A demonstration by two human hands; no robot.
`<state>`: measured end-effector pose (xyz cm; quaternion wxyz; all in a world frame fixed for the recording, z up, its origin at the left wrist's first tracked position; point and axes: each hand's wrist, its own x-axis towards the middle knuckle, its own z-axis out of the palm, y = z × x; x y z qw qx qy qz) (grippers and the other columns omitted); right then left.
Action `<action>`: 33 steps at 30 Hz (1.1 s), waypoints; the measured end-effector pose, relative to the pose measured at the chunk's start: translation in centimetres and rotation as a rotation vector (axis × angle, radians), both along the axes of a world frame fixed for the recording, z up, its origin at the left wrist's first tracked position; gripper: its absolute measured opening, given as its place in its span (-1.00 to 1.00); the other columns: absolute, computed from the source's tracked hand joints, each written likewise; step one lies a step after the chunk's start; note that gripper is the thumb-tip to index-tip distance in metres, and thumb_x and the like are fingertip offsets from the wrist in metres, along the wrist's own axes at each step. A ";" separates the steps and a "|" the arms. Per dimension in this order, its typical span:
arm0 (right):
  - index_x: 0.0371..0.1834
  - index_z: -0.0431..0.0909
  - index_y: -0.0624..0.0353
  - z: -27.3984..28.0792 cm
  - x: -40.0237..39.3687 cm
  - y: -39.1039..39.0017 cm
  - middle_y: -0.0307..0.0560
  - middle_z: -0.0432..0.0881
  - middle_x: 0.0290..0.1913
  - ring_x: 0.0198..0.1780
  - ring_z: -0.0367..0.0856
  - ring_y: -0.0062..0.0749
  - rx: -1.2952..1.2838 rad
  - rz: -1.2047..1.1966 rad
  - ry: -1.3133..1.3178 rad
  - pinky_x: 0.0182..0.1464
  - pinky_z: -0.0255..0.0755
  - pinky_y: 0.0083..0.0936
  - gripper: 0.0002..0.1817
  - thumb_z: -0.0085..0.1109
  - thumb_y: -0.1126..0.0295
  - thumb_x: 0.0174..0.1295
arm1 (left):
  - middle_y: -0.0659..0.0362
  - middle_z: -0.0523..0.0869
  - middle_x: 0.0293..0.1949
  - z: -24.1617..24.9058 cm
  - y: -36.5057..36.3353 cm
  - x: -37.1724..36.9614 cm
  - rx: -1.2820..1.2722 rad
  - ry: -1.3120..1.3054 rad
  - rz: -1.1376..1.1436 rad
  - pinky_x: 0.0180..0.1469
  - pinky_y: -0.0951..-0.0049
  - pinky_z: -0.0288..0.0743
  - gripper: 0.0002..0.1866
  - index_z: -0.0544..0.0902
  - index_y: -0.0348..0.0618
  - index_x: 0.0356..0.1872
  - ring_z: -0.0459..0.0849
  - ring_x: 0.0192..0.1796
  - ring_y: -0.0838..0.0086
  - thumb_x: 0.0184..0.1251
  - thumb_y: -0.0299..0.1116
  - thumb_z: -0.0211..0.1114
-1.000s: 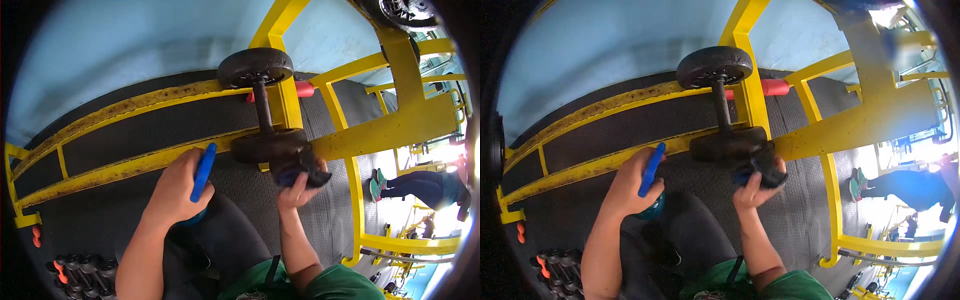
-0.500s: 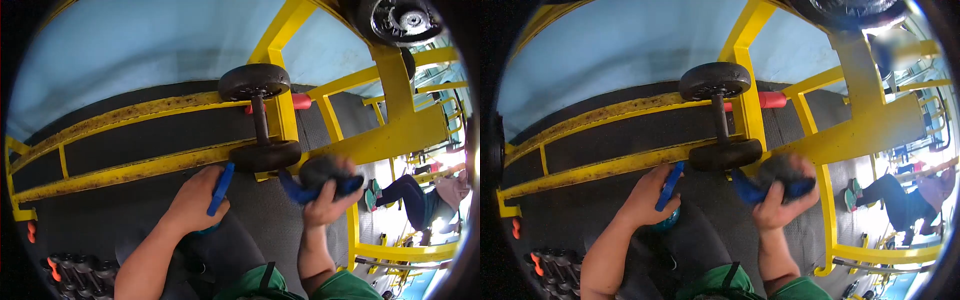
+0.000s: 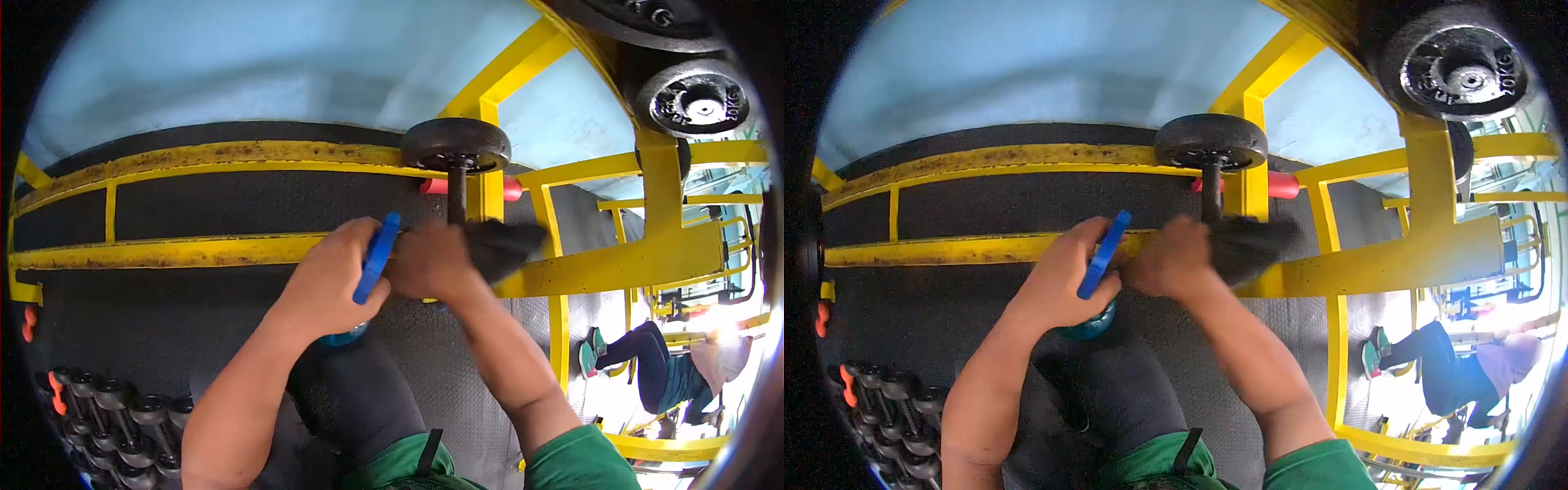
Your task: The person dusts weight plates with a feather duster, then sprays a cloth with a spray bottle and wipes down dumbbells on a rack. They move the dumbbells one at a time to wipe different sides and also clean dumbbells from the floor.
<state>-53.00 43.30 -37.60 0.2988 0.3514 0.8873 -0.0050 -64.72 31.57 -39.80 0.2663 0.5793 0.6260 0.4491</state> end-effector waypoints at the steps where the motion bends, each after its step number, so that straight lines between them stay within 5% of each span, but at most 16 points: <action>1: -0.16 0.71 0.23 -4.5 0.1 0.5 0.21 0.69 -0.21 -0.01 0.60 0.17 0.089 0.036 0.023 0.07 0.43 -0.03 -0.47 0.08 -0.06 0.18 | -0.24 0.57 -0.08 0.0 0.0 -0.2 0.009 0.003 -0.006 0.09 0.08 0.45 -0.45 0.43 -0.36 0.04 0.56 -0.01 -0.16 -0.05 -0.39 0.32; 3: -0.15 0.71 0.22 -7.3 -0.2 2.0 0.19 0.69 -0.24 -0.05 0.63 0.16 0.185 0.068 0.051 0.06 0.45 -0.06 -0.52 0.15 0.02 0.14 | -0.22 0.58 -0.07 -0.2 -0.1 -0.6 -0.021 -0.008 0.010 0.10 0.09 0.45 -0.45 0.44 -0.34 0.04 0.56 0.00 -0.15 -0.04 -0.38 0.33; 5: -0.11 0.68 0.25 -4.5 -1.8 4.1 0.18 0.69 -0.23 -0.11 0.66 0.09 -0.302 0.104 -0.159 0.04 0.50 -0.17 -0.61 0.15 0.23 0.08 | -0.21 0.58 -0.07 -0.1 -0.3 -0.9 -0.079 -0.025 0.007 0.10 0.09 0.45 -0.46 0.44 -0.34 0.04 0.56 0.00 -0.14 -0.03 -0.38 0.33; 6: -0.15 0.67 0.28 -0.3 -1.6 3.7 0.20 0.68 -0.19 -0.10 0.66 0.03 -0.269 0.013 -0.134 0.03 0.51 -0.21 -0.64 0.12 0.30 0.05 | -0.20 0.58 -0.08 -0.1 -0.4 -1.1 -0.141 -0.043 0.010 0.10 0.09 0.45 -0.46 0.44 -0.34 0.04 0.57 0.00 -0.13 -0.03 -0.37 0.33; 10: -0.09 0.63 0.23 5.4 5.6 5.8 0.16 0.68 -0.17 -0.06 0.65 0.03 0.203 -0.127 0.744 0.06 0.48 -0.22 -0.70 0.17 0.34 0.13 | -0.18 0.58 -0.09 -0.4 -0.7 -1.4 0.040 0.058 0.076 0.10 0.09 0.46 -0.47 0.45 -0.33 0.04 0.58 -0.01 -0.11 -0.01 -0.35 0.32; 11: -0.09 0.60 0.27 4.5 6.7 6.8 0.32 0.60 -0.02 0.09 0.54 0.15 0.280 -0.293 0.934 0.16 0.40 -0.19 -0.62 0.17 0.17 0.19 | -0.18 0.58 -0.08 0.1 -0.5 -1.5 0.011 0.041 0.047 0.10 0.10 0.46 -0.46 0.44 -0.33 0.05 0.58 0.00 -0.10 0.00 -0.35 0.33; 14: -0.09 0.62 0.26 2.1 9.3 9.0 0.22 0.61 0.04 0.12 0.56 0.01 0.078 -0.500 0.670 0.18 0.39 -0.23 -0.57 0.25 0.09 0.18 | -0.17 0.58 -0.05 0.0 0.5 -0.9 -0.065 -0.019 -0.043 0.12 0.12 0.45 -0.44 0.44 -0.32 0.08 0.57 0.04 -0.08 0.00 -0.34 0.33; 17: 0.00 0.57 0.29 -0.4 9.9 11.5 0.03 0.70 -0.10 -0.07 0.67 -0.21 -0.452 -0.659 0.451 0.03 0.50 -0.35 -0.54 0.26 0.13 0.21 | -0.17 0.57 -0.02 0.1 0.6 -0.8 -0.149 -0.034 -0.086 0.14 0.14 0.44 -0.41 0.43 -0.30 0.13 0.57 0.07 -0.05 0.03 -0.30 0.32; 20: -0.02 0.60 0.29 0.2 9.8 13.0 -0.04 0.70 -0.10 -0.11 0.68 -0.36 -0.901 -1.201 0.418 0.01 0.51 -0.45 -0.60 0.22 0.19 0.23 | -0.18 0.58 -0.01 -0.7 0.6 -0.3 -0.160 -0.012 -0.127 0.14 0.14 0.43 -0.40 0.42 -0.28 0.16 0.57 0.07 -0.04 0.06 -0.26 0.31; 21: -0.02 0.60 0.29 -0.7 11.0 14.0 -0.04 0.70 -0.10 -0.11 0.68 -0.36 -0.897 -1.204 0.423 0.01 0.51 -0.45 -0.60 0.22 0.19 0.23 | -0.17 0.58 -0.02 -1.0 0.6 -0.4 -0.144 -0.009 -0.127 0.13 0.13 0.44 -0.40 0.43 -0.27 0.16 0.57 0.06 -0.04 0.06 -0.26 0.31; 23: -0.05 0.62 0.30 -1.5 12.5 15.4 -0.07 0.72 -0.17 -0.20 0.69 -0.40 -0.278 0.262 0.249 -0.07 0.53 -0.48 -0.67 0.22 0.27 0.24 | -0.18 0.57 -0.01 -0.3 0.5 -0.3 -0.138 -0.015 -0.133 0.15 0.12 0.43 -0.39 0.42 -0.29 0.16 0.56 0.08 -0.07 0.04 -0.29 0.31; 24: -0.05 0.62 0.30 -1.4 13.0 14.7 -0.07 0.72 -0.17 -0.20 0.69 -0.40 -0.277 0.269 0.250 -0.07 0.53 -0.48 -0.67 0.22 0.27 0.24 | -0.19 0.56 0.01 -0.1 0.5 -0.3 -0.138 -0.020 -0.134 0.18 0.11 0.42 -0.39 0.40 -0.32 0.15 0.54 0.09 -0.09 0.01 -0.31 0.30; 26: -0.08 0.65 0.22 1.6 12.1 10.4 0.15 0.69 -0.10 -0.01 0.66 -0.08 -0.139 -0.629 1.048 0.07 0.47 -0.25 -0.63 0.17 0.14 0.23 | -0.17 0.57 -0.01 -0.5 0.7 0.0 -0.104 -0.010 -0.109 0.15 0.12 0.43 -0.40 0.42 -0.28 0.15 0.56 0.07 -0.06 0.04 -0.28 0.30; 29: 0.13 0.55 0.15 2.4 9.1 9.0 0.24 0.56 0.13 0.20 0.51 0.06 0.067 -0.622 1.087 0.24 0.34 -0.20 -0.51 0.15 0.07 0.24 | -0.16 0.58 -0.02 -0.8 1.2 0.7 -0.081 -0.010 -0.128 0.11 0.12 0.44 -0.42 0.44 -0.23 0.14 0.57 0.06 -0.03 0.06 -0.24 0.31; 31: 0.31 0.39 0.12 0.0 7.1 8.4 0.32 0.39 0.29 0.36 0.29 0.18 -0.002 -0.149 0.799 0.40 0.15 -0.22 -0.37 0.14 0.00 0.24 | -0.16 0.58 -0.02 -0.6 1.5 1.2 -0.082 -0.010 -0.161 0.10 0.12 0.45 -0.42 0.44 -0.23 0.14 0.57 0.06 -0.03 0.06 -0.24 0.31; 33: 0.46 0.16 0.09 -0.2 5.0 7.8 0.31 0.03 0.48 0.38 0.29 0.10 -0.023 -0.172 0.230 0.41 0.15 -0.27 -0.24 0.13 0.01 0.26 | -0.15 0.57 -0.01 -0.4 1.7 1.4 -0.165 -0.058 -0.226 0.10 0.14 0.46 -0.42 0.44 -0.23 0.13 0.57 0.07 -0.05 0.06 -0.22 0.30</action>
